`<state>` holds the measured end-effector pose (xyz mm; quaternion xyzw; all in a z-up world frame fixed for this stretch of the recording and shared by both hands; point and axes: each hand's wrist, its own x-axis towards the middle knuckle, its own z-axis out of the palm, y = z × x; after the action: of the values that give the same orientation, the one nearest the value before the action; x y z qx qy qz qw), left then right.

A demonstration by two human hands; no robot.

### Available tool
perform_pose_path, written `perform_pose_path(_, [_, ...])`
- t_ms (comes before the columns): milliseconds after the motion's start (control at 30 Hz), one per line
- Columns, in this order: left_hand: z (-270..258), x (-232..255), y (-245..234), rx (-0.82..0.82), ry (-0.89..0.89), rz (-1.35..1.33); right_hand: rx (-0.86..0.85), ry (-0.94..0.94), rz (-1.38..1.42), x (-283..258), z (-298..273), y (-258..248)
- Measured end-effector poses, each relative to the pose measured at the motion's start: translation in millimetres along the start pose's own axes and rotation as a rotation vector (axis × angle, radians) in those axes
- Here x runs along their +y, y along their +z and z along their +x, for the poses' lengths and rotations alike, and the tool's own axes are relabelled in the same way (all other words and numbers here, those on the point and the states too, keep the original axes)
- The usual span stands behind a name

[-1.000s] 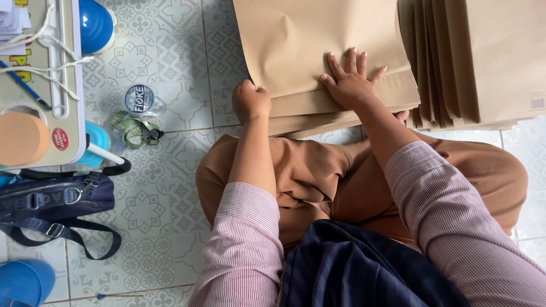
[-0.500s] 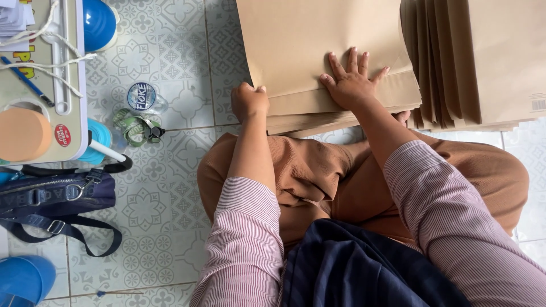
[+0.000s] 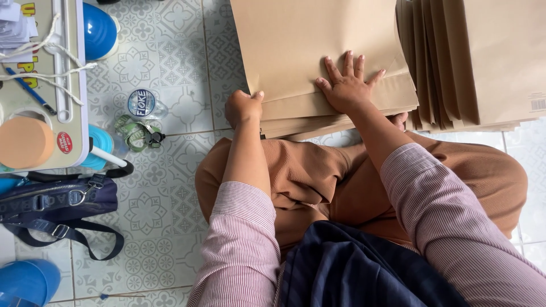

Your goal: A person sits on a tiled floor and organizes a large stack of brown paper bags, picking them up one by one, checking them, and placing them into a neat pile.

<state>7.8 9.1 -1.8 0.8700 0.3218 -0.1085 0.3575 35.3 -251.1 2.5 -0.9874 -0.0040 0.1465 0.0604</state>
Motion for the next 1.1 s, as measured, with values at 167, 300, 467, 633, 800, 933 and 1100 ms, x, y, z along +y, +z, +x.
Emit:
perform_pose_path(167, [3,-4,0,0.013,0.010,-0.034,0.014,0.003,0.006,0,-1,1])
perform_pose_path(300, [2,-3,-2,-0.012,0.030,-0.036,0.029,0.000,-0.002,1,0,4])
perform_pose_path(467, [14,-19,-2,-0.052,0.194,-0.004,0.020,0.001,0.007,-1,0,1])
perform_pose_path(633, [1,-5,-13,-0.105,0.236,0.114,0.037,0.000,0.013,0,0,3])
perform_pose_path(800, [8,-7,7,0.150,0.431,0.235,0.055,-0.006,0.017,-1,-2,3])
perform_pose_path(933, [-9,13,30,0.437,0.769,0.248,0.050,0.000,0.005,0,-1,4])
perform_pose_path(1100, [-30,44,71,0.246,1.008,0.165,0.083,-0.016,0.027,3,1,8])
